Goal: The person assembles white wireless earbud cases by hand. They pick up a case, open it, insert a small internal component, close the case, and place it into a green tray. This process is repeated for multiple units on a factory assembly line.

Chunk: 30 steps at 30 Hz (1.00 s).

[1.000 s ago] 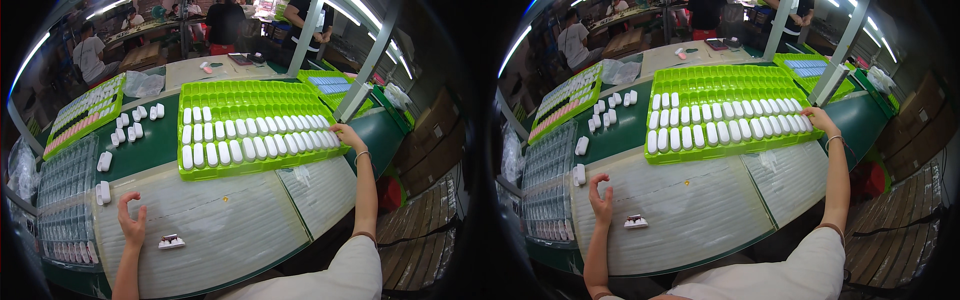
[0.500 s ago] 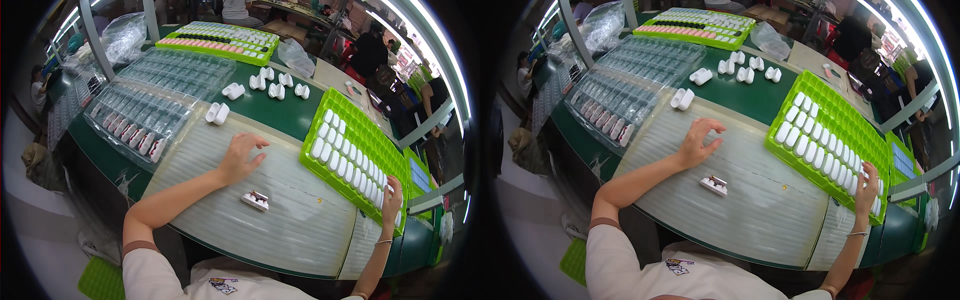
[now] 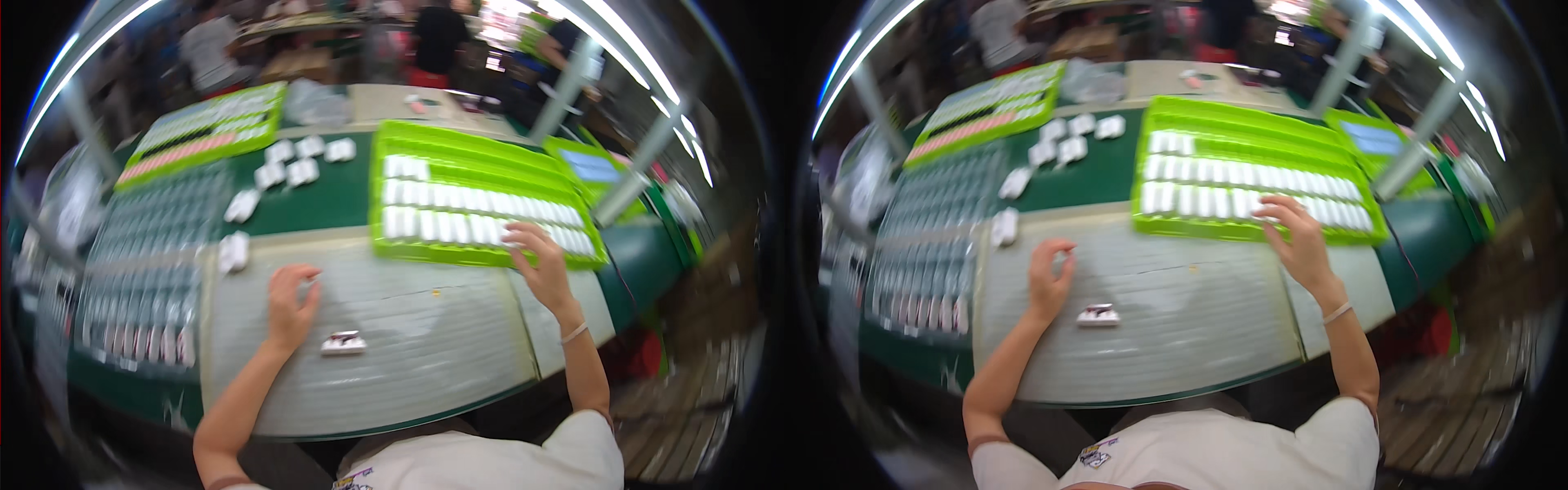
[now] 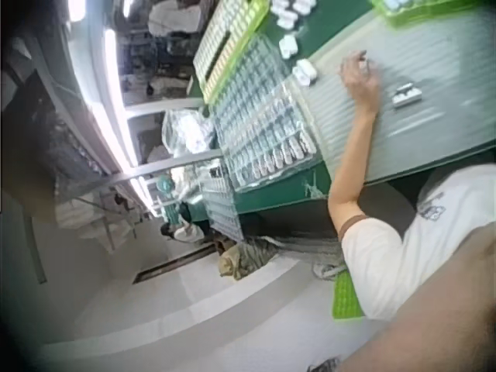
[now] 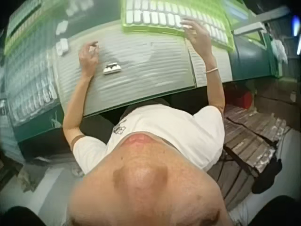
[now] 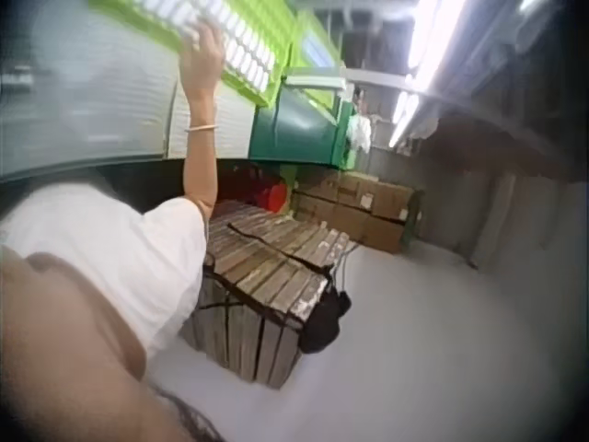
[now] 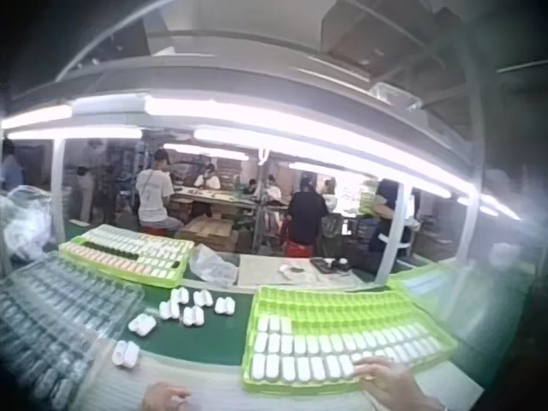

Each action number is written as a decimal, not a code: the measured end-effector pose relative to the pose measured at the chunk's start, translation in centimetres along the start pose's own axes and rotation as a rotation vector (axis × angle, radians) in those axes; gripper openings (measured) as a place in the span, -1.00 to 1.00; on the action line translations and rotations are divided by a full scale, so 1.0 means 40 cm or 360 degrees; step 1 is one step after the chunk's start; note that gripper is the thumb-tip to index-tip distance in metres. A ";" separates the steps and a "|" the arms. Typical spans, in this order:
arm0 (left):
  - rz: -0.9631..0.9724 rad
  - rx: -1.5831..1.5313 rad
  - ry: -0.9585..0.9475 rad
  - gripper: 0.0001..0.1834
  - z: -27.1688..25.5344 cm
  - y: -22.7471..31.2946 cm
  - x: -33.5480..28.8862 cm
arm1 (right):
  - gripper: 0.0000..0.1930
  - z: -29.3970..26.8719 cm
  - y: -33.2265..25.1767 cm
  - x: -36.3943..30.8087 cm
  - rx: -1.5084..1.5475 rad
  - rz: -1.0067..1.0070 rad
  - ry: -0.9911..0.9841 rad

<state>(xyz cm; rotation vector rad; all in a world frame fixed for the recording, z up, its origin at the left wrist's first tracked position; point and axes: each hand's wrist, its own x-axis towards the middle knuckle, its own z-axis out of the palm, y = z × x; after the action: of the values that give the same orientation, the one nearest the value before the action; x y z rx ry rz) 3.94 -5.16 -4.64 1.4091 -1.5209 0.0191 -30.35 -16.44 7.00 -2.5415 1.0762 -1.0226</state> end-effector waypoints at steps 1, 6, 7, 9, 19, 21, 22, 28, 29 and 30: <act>-0.0055 -0.0039 0.0031 -0.83 0.035 -0.007 -0.010 | -0.85 -0.049 -0.011 -0.013 -0.0086 -0.0015 0.0058; -0.0314 -0.0096 -0.0071 -0.85 -0.034 -0.044 -0.035 | -0.83 -0.240 -0.128 -0.134 -0.0211 -0.0035 0.0606; -0.0398 -0.0250 -0.0047 -0.84 -0.021 -0.015 -0.043 | -0.81 -0.302 -0.178 -0.191 -0.0358 0.0028 0.0688; -0.0539 -0.0349 -0.0070 -0.82 -0.033 -0.035 -0.038 | -0.82 -0.418 -0.282 -0.296 -0.0621 0.0169 0.0862; -0.0532 -0.0404 -0.0005 -0.91 -0.009 -0.022 -0.026 | -0.82 -0.612 -0.443 -0.307 -0.0048 -0.0086 0.1528; -0.0505 -0.0323 0.0036 -0.92 -0.033 -0.008 -0.021 | -0.77 -0.596 -0.386 -0.144 -0.0009 -0.0222 0.1334; -0.0484 -0.0312 0.0055 -0.93 -0.042 -0.012 -0.031 | -0.75 -0.602 -0.382 -0.046 -0.0037 -0.0277 0.1169; -0.0332 -0.0205 0.0006 -0.94 -0.014 -0.035 -0.018 | -0.70 -0.746 -0.235 0.541 -0.0683 -0.0779 0.0870; -0.0339 -0.0187 -0.0021 -0.94 -0.015 -0.030 -0.015 | -0.69 -0.753 -0.221 0.592 -0.0717 -0.0566 0.0829; -0.0353 -0.0166 -0.0047 -0.95 -0.021 -0.029 -0.016 | -0.68 -0.749 -0.213 0.638 -0.0743 -0.0354 0.0779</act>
<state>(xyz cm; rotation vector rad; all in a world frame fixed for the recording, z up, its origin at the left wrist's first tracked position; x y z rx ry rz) 5.23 -4.53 -5.35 1.4913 -1.3618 -0.2149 -32.90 -25.60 46.15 -2.9039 1.2956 -1.6935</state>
